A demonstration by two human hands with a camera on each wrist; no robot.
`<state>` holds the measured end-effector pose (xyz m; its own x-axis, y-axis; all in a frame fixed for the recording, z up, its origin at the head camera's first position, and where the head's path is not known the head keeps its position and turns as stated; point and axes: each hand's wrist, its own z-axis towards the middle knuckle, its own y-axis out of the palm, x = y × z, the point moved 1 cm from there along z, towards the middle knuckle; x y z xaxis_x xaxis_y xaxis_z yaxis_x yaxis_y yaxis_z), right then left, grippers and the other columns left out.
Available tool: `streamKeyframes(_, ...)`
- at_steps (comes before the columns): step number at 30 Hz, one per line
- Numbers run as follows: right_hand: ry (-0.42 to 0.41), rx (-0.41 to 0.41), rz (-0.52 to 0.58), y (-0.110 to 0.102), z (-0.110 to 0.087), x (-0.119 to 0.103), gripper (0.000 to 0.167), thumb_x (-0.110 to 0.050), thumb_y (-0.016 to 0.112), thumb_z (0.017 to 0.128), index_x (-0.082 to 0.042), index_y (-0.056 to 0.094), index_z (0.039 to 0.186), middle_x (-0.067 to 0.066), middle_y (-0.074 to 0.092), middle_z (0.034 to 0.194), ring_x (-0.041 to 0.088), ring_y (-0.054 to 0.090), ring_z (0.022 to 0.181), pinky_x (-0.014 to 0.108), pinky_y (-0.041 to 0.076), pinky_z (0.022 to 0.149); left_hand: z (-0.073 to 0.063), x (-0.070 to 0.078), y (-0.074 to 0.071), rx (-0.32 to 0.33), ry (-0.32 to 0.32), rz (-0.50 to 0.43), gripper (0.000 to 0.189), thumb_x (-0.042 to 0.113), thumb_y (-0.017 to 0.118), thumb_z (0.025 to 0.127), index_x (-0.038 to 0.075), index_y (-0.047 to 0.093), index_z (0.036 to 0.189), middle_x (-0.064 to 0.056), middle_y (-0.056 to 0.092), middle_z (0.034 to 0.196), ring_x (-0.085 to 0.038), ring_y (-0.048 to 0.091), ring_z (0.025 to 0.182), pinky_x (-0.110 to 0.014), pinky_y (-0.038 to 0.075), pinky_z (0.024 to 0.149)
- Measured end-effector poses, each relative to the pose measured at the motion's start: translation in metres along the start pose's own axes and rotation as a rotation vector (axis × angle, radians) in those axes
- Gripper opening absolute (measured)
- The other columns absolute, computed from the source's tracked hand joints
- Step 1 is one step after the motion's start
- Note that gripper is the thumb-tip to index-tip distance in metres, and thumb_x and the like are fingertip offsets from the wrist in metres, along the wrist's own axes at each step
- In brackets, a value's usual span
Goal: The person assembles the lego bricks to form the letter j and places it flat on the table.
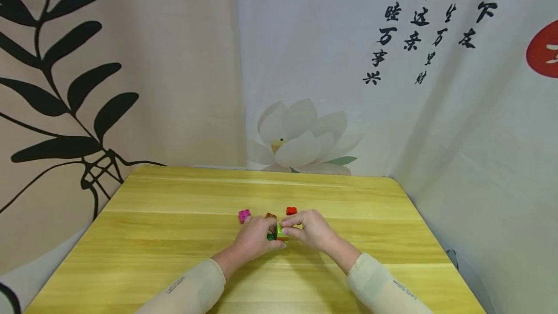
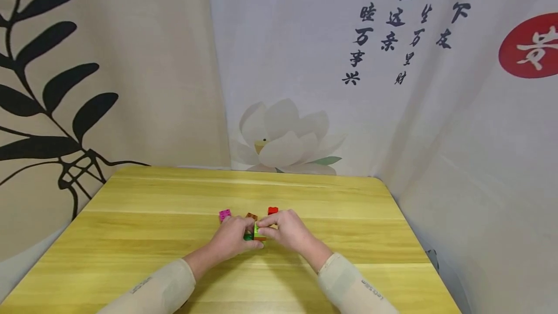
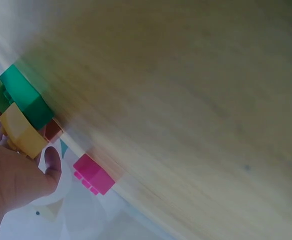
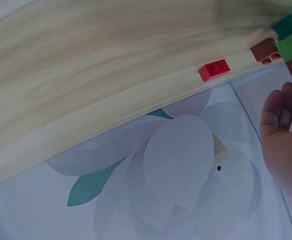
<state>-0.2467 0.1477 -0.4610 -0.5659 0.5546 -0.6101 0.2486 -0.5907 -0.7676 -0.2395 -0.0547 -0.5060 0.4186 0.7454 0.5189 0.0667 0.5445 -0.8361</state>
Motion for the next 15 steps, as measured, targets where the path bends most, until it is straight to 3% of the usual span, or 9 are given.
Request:
streamKeyframes(10, 0.072, 0.033, 0.084, -0.003, -0.001, 0.001, 0.024, -0.025, 0.077, 0.099, -0.010, 0.083, 0.117, 0.010, 0.079, 0.127, 0.032, 0.074, 0.123, 0.040, 0.064, 0.092, -0.002, 0.004, -0.002, -0.053, -0.035, 0.015, 0.041, 0.047, 0.091, 0.083, 0.018, 0.072, 0.106, 0.008, 0.074, 0.089, -0.012, 0.060, 0.085, -0.043, 0.046, 0.089)
streamKeyframes(15, 0.185, 0.159, 0.057, -0.018, 0.005, 0.008, 0.021, -0.026, 0.076, 0.101, -0.014, 0.083, 0.116, 0.005, 0.082, 0.117, 0.021, 0.076, 0.098, 0.028, 0.061, 0.076, -0.005, 0.007, -0.009, -0.055, -0.074, -0.019, 0.061, 0.049, 0.091, 0.082, 0.010, 0.072, 0.126, -0.002, 0.077, 0.108, -0.021, 0.065, 0.100, -0.050, 0.049, 0.098)
